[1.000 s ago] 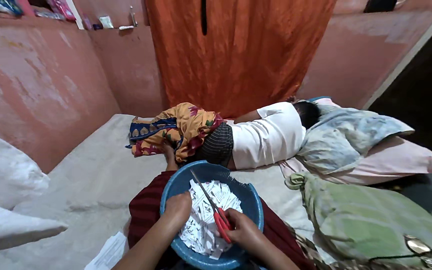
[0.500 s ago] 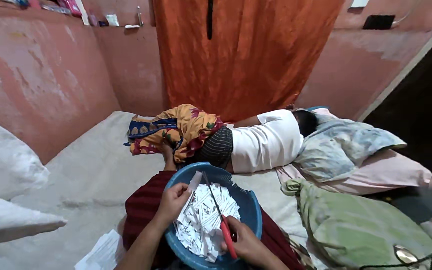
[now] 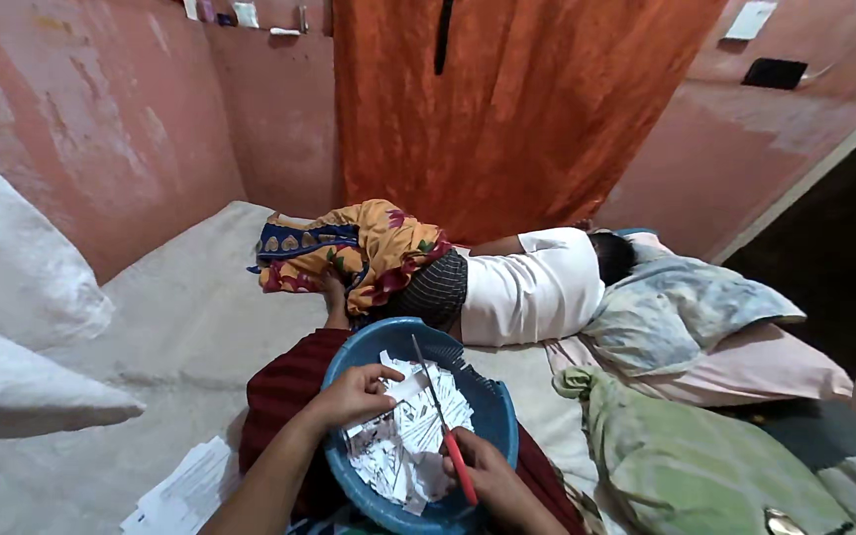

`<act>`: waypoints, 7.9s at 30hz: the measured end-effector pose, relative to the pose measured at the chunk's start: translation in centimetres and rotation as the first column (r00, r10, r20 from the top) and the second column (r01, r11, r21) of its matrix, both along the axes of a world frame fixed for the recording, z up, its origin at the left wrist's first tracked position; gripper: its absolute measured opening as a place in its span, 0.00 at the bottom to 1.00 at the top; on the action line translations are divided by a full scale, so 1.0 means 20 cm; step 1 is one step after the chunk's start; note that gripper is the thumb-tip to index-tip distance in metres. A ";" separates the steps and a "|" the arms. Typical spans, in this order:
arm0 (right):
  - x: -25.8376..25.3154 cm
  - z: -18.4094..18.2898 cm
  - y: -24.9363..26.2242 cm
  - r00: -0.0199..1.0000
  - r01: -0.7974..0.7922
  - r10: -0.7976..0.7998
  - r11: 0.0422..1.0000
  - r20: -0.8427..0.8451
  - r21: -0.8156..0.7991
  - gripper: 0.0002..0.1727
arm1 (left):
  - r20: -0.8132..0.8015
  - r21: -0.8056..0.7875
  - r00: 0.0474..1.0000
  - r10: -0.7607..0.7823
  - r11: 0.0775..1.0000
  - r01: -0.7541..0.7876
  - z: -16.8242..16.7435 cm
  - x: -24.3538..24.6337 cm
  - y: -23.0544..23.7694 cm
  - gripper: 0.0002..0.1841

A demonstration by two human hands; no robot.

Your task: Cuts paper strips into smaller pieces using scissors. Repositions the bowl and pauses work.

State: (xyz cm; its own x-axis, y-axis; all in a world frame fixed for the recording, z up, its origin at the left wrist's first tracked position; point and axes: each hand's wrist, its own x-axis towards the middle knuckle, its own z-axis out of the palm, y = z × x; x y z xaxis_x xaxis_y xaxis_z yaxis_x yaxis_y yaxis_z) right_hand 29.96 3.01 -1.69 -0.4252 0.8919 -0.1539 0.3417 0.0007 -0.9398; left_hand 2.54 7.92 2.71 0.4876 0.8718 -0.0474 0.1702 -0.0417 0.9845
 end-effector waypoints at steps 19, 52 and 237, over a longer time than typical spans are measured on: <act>0.01 0.00 0.02 0.999 -0.027 0.025 0.998 -0.040 -0.054 0.35 | 0.225 0.081 0.802 0.553 0.810 -0.581 0.01 0.08 -0.03 0.04; 0.02 0.00 0.01 0.998 -0.015 0.016 1.000 0.059 -0.024 0.28 | 0.278 0.246 0.827 0.488 0.797 -0.552 -0.03 0.08 -0.05 0.04; -0.02 -0.04 0.01 0.975 0.000 -0.023 0.994 0.220 0.105 0.28 | 0.020 0.138 0.945 0.327 0.935 -0.327 -0.02 0.09 -0.06 0.11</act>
State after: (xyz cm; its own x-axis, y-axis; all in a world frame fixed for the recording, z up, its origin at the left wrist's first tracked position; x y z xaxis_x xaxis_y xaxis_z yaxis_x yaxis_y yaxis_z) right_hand 29.51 3.22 -2.59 -0.3809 0.9126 -0.1489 0.5410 0.0894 -0.8363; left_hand 4.30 6.67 2.22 0.1748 0.9811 0.0829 0.2006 -0.1179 0.9726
